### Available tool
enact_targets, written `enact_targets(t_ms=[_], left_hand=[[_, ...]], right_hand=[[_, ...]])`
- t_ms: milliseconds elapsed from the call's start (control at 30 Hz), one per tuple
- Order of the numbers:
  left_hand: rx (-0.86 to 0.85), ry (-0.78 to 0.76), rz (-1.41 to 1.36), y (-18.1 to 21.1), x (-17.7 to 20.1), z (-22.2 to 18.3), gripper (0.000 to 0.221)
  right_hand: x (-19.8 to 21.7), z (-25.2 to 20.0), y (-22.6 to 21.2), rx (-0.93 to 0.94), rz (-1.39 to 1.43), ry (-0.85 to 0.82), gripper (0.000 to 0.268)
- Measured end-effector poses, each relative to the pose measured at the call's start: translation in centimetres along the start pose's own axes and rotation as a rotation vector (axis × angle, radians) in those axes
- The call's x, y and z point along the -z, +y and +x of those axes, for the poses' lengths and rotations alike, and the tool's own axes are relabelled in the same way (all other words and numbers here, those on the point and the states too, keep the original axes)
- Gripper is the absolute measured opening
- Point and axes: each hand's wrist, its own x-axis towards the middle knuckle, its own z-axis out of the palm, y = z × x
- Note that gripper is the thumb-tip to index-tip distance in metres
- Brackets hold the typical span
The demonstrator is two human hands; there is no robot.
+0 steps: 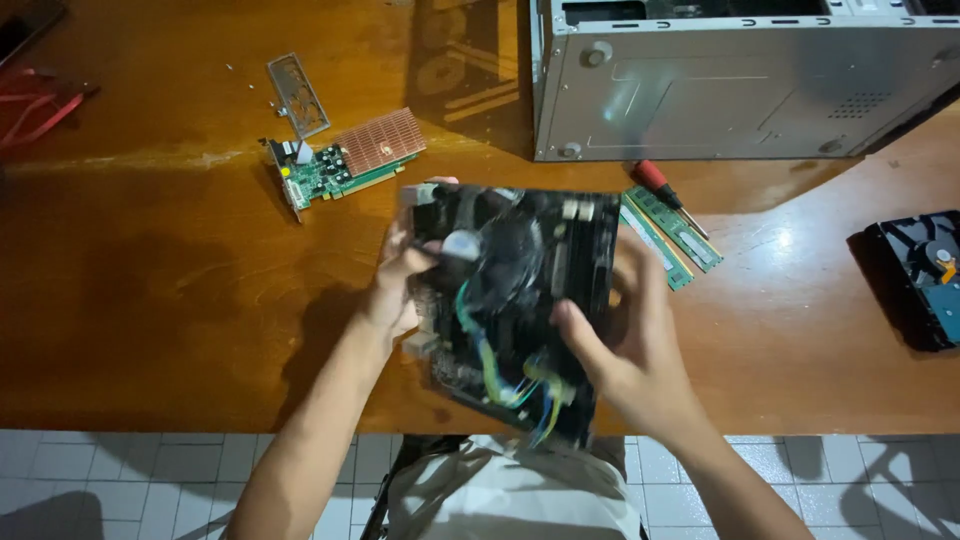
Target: Installing a CPU into the motherboard socket and mounting the cooling fan assembly.
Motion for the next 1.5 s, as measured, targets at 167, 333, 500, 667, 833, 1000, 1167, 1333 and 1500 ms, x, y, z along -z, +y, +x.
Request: enact_targets(t_ms=[167, 333, 500, 667, 833, 1000, 1167, 1333, 1500], left_hand=[[0.202, 0.403, -0.305, -0.5, -2.7, 0.7, 0.057], [0.302, 0.578, -0.003, -4.6, 1.1, -0.7, 0.057], [0.421, 0.616, 0.031, -4.2, 1.3, -0.8, 0.057], [0.511, 0.7, 0.056, -6.6, 2.2, -0.9, 0.056], [0.556, 0.705, 0.123, -5.0, 0.2, -0.4, 0.069], [0.488, 0.452, 0.185, -0.4, -2.8, 0.1, 0.129], [0.468, 0.363, 0.231, -0.9, -2.0, -0.2, 0.129], [0.416, 0.351, 0.126, -4.2, 0.6, -0.6, 0.124], [0.436, 0.346, 0.292, -2.5, -0.6, -0.3, 0.121]], right_hand=[[0.5, 1.7, 1.2, 0.024, -0.19, 0.035, 0.062], [1.2, 3.4, 1.5, 0.191, -0.622, 0.006, 0.025], [3.2, 5.5, 5.5, 0.643, -1.006, -0.183, 0.025], [4.1, 6.4, 8.6, 0.495, -0.838, -0.209, 0.023], [4.0, 6.5, 8.5, 0.219, -0.718, -0.257, 0.019], [3.8, 7.0, 8.0, 0.036, -0.491, -0.238, 0.022], [3.0, 7.3, 6.8, -0.027, -0.559, -0.255, 0.022], [3.3, 7.7, 7.3, 0.021, -0.626, -0.31, 0.024], [3.2, 8.0, 7.2, 0.067, -0.628, -0.319, 0.021]])
